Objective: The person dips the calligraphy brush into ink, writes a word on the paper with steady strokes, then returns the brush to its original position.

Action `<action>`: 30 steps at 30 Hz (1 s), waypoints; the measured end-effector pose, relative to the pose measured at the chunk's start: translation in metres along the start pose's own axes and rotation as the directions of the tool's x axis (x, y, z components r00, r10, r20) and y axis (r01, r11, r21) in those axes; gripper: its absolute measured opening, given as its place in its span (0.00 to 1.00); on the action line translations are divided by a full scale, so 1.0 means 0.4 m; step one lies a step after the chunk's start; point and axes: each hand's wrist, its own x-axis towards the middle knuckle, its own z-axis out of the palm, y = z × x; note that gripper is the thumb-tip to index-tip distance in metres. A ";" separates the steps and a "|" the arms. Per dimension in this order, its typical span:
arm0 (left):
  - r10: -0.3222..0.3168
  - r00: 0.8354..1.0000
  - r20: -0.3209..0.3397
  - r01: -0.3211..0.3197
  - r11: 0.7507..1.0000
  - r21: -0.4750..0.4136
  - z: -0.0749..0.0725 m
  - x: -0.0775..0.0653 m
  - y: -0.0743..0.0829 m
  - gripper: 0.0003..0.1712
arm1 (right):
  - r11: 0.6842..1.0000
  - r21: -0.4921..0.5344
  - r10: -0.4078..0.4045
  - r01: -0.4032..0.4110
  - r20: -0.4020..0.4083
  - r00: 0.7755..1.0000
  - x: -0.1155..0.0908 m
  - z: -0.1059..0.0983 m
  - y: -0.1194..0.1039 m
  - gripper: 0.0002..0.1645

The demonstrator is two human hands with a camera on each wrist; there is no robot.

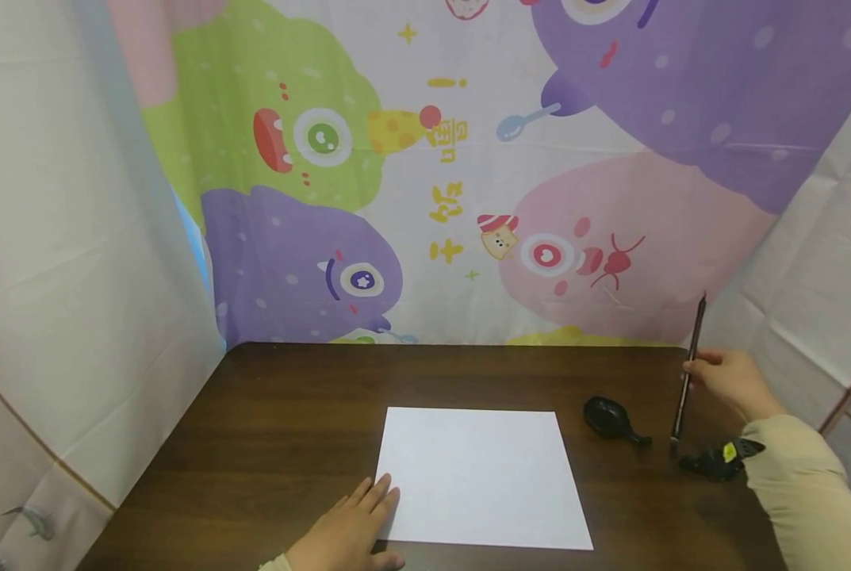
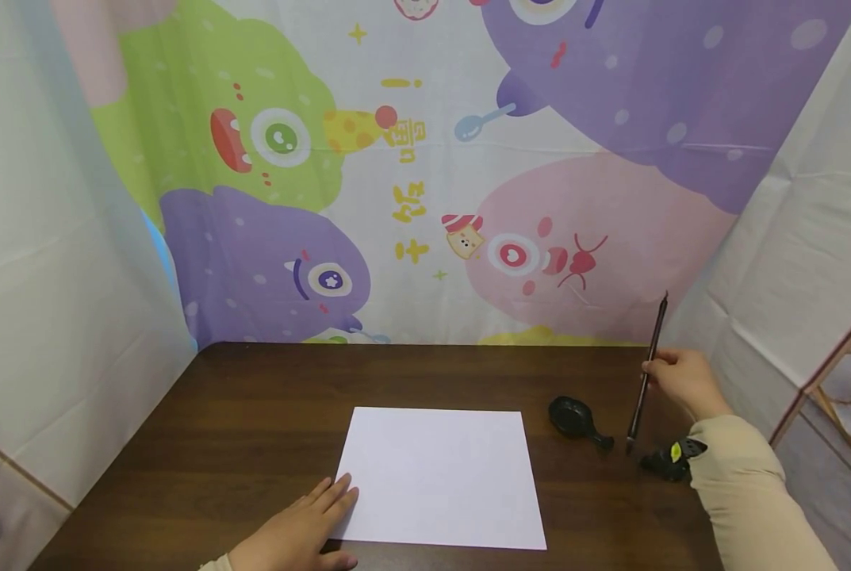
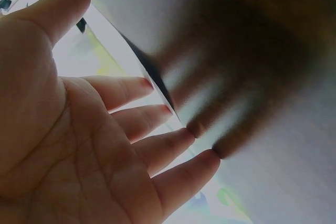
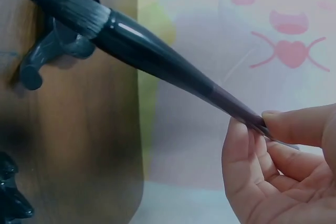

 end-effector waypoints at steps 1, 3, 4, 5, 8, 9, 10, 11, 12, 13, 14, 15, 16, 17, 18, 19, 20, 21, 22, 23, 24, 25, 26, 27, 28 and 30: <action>0.001 1.000 -0.001 -0.001 1.000 -0.001 -0.001 0.000 0.000 0.52 | 1.000 0.018 -0.006 0.006 -0.007 1.000 -0.001 0.000 -0.003 0.32; 0.004 1.000 -0.004 -0.004 1.000 -0.002 -0.002 -0.001 0.000 0.52 | 0.997 0.075 -0.015 0.016 -0.012 1.000 -0.003 0.000 -0.010 0.31; 0.006 1.000 -0.005 -0.006 1.000 -0.003 -0.002 -0.001 0.000 0.52 | 0.994 0.104 -0.018 0.019 -0.014 1.000 -0.004 0.000 -0.014 0.30; 0.007 1.000 -0.006 -0.007 1.000 -0.003 -0.002 -0.001 0.000 0.51 | 0.990 0.136 -0.022 0.023 -0.014 1.000 -0.006 0.001 -0.017 0.29; 0.004 1.000 -0.004 -0.004 1.000 -0.002 -0.002 -0.001 0.000 0.51 | 0.971 0.237 -0.035 0.036 -0.007 0.999 -0.012 0.002 -0.029 0.21; 0.003 1.000 -0.002 -0.003 1.000 -0.002 -0.002 -0.001 0.000 0.52 | 0.964 0.264 -0.041 0.041 -0.007 0.999 -0.014 0.003 -0.033 0.16; 0.001 1.000 -0.001 -0.001 1.000 -0.002 -0.002 -0.001 0.001 0.52 | 0.957 0.286 -0.046 0.046 -0.010 0.999 -0.016 0.004 -0.036 0.11; -0.001 1.000 0.001 0.001 1.000 -0.003 -0.001 -0.001 0.001 0.52 | 0.950 0.306 -0.053 0.054 -0.013 0.999 -0.018 0.005 -0.040 0.07; -0.002 1.000 0.002 0.002 1.000 -0.005 -0.002 -0.001 0.002 0.52 | 0.944 0.323 -0.061 0.063 -0.018 0.998 -0.020 0.006 -0.044 0.05; -0.002 1.000 0.002 0.002 1.000 -0.006 -0.001 0.000 0.002 0.52 | 0.938 0.338 -0.070 0.074 -0.025 0.997 -0.022 0.007 -0.048 0.06; -0.003 1.000 0.004 0.003 1.000 -0.008 -0.001 0.000 0.002 0.51 | 0.934 0.348 -0.078 0.085 -0.034 0.996 -0.023 0.009 -0.051 0.07; -0.003 1.000 0.004 0.003 1.000 -0.009 -0.002 0.000 0.003 0.51 | 0.929 0.356 -0.086 0.096 -0.042 0.995 -0.024 0.012 -0.054 0.07; -0.003 1.000 0.005 0.003 1.000 -0.011 -0.002 0.000 0.003 0.51 | 0.928 0.357 -0.095 0.108 -0.055 0.994 -0.025 0.015 -0.057 0.06; -0.004 1.000 0.006 0.004 1.000 -0.010 -0.002 0.000 0.003 0.51 | 0.924 0.362 -0.106 0.123 -0.067 0.992 -0.026 0.019 -0.060 0.05; -0.004 1.000 0.005 0.004 1.000 -0.009 -0.002 0.000 0.002 0.51 | 0.918 0.371 -0.116 0.138 -0.081 0.990 -0.026 0.024 -0.062 0.04; -0.003 1.000 0.006 0.003 1.000 -0.010 -0.002 -0.001 0.002 0.51 | 0.916 0.371 -0.126 0.154 -0.097 0.987 -0.027 0.029 -0.063 0.03; -0.004 1.000 0.007 0.004 1.000 -0.011 -0.003 -0.001 0.002 0.51 | 0.908 0.383 -0.135 0.167 -0.111 0.985 -0.027 0.034 -0.064 0.03; -0.004 1.000 0.008 0.004 1.000 -0.011 -0.003 -0.001 0.002 0.51 | 0.893 0.410 -0.147 0.187 -0.126 0.981 -0.029 0.039 -0.065 0.03; -0.005 1.000 0.010 0.005 1.000 -0.013 -0.003 -0.001 0.002 0.51 | 0.874 0.441 -0.160 0.207 -0.141 0.977 -0.031 0.045 -0.065 0.04; -0.007 1.000 0.012 0.007 1.000 -0.013 -0.003 -0.001 0.002 0.51 | 0.851 0.471 -0.177 0.232 -0.158 0.971 -0.033 0.051 -0.065 0.06; -0.008 1.000 0.014 0.008 1.000 -0.015 -0.003 -0.001 0.002 0.51 | 0.831 0.494 -0.192 0.255 -0.174 0.966 -0.036 0.057 -0.065 0.07; -0.010 1.000 0.017 0.010 1.000 -0.017 -0.004 -0.001 0.003 0.51 | 0.804 0.527 -0.205 0.275 -0.188 0.961 -0.039 0.064 -0.065 0.08; -0.012 1.000 0.019 0.012 1.000 -0.018 -0.004 0.000 0.003 0.51 | 0.785 0.545 -0.218 0.295 -0.203 0.955 -0.041 0.071 -0.064 0.09; -0.013 1.000 0.020 0.013 1.000 -0.019 -0.004 -0.001 0.004 0.51 | 0.766 0.561 -0.228 0.313 -0.218 0.949 -0.043 0.078 -0.063 0.09; -0.013 1.000 0.020 0.013 1.000 -0.019 -0.005 -0.001 0.004 0.51 | 0.756 0.568 -0.232 0.326 -0.233 0.944 -0.045 0.085 -0.063 0.10; -0.013 1.000 0.019 0.013 1.000 -0.017 -0.006 -0.001 0.005 0.51 | 0.747 0.565 -0.238 0.350 -0.264 0.935 -0.046 0.101 -0.057 0.10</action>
